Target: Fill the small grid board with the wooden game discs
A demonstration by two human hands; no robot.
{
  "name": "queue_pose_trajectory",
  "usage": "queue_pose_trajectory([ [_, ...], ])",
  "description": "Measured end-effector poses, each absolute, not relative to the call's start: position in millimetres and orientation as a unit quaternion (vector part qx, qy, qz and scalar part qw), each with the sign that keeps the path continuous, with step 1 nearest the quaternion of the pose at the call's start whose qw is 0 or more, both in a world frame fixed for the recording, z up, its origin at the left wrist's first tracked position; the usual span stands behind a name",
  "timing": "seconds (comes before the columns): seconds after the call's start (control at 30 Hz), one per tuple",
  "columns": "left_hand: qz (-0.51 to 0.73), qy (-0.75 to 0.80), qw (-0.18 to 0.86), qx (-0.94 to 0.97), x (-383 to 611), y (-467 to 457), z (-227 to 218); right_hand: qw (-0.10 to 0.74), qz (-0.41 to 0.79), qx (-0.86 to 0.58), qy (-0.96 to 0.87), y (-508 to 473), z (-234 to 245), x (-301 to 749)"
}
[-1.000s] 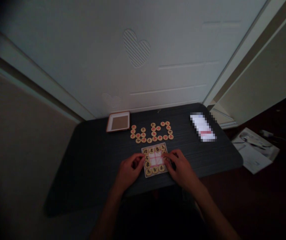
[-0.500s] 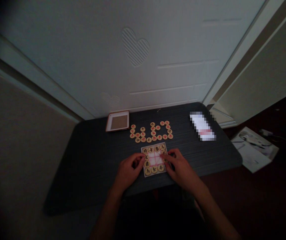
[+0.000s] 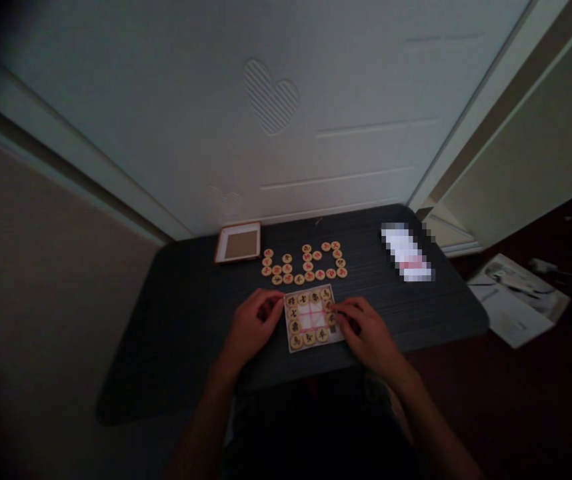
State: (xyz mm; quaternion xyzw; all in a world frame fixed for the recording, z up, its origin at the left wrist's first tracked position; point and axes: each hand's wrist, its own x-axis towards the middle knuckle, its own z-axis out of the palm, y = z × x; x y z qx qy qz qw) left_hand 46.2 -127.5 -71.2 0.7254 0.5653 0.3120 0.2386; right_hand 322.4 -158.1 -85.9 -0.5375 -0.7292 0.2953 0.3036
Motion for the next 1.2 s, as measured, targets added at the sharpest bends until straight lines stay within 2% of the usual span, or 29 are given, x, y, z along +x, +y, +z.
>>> queue_pose_trajectory([
  [0.2,0.208,0.536,0.187,0.797,55,-81,-50,0.357,0.319,-0.549,-0.685,-158,-88,324],
  [0.43,0.103,0.528,0.168,0.826,68,-52,-45,0.395,0.325,-0.546,-0.664,-158,-91,325],
  [0.67,0.074,0.531,0.163,0.828,72,-45,-46,0.415,0.333,-0.551,-0.643,-158,-93,326],
  [0.87,0.139,0.53,0.163,0.82,72,-53,-24,0.425,0.336,-0.544,-0.641,-158,-93,327],
  [1.07,0.294,0.47,0.275,0.785,69,-72,-3,0.419,0.339,-0.549,-0.639,-157,-93,327],
  [1.2,0.314,0.435,0.32,0.781,72,-83,-1,0.416,0.337,-0.549,-0.642,-158,-91,326],
])
